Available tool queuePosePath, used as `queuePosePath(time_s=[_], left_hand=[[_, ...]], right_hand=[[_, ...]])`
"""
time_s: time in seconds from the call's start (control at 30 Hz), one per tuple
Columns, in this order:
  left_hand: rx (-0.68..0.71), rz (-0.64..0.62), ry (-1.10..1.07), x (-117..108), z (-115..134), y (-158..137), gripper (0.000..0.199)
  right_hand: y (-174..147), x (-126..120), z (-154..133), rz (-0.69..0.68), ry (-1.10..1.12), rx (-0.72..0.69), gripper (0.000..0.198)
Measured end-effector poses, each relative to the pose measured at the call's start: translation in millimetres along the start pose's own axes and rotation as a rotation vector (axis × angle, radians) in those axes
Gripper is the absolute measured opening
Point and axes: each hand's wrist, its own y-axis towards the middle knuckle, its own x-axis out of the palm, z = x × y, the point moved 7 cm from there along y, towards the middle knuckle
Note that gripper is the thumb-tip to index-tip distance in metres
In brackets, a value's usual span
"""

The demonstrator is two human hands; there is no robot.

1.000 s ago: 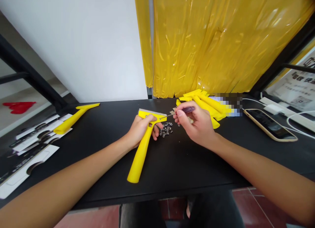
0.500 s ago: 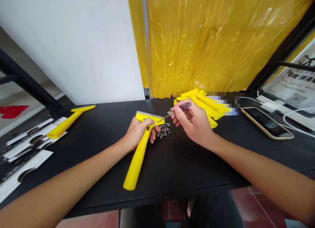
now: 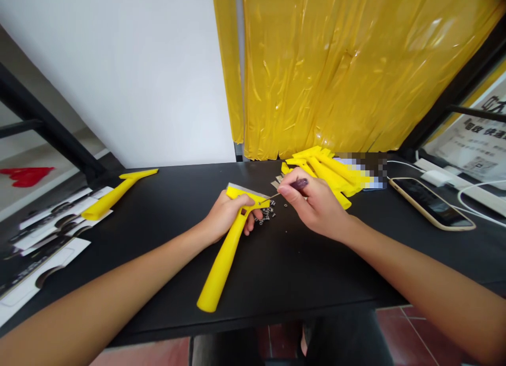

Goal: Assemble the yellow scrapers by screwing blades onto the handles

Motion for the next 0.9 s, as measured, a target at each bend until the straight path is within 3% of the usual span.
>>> queuePosePath(time_s=[0.37,0.57,0.73,0.9], left_hand=[[-0.182,-0.121,0.011,0.9,-4.4,-1.5,0.023],[-0.103,-0.092,0.018,2.8,-0.5,-1.4,0.019],[-0.097,-0.058,0.055,2.6,-2.6,-0.9,0.021],[-0.097,-0.037,0.061,1.1,-3.1,-0.2,0.022]], right_hand=[[1.8,3.2,-16.5,-0.311,0.004,-0.086,0.014],[0.4,0.0,-7.7,-0.159,0.064,-0.003,0.031],[-0.7,-1.4,4.6,-0.027,0.052,0.134,0.015],[-2.5,0.2,7.1,-0.042,0.083,0.131,0.008]])
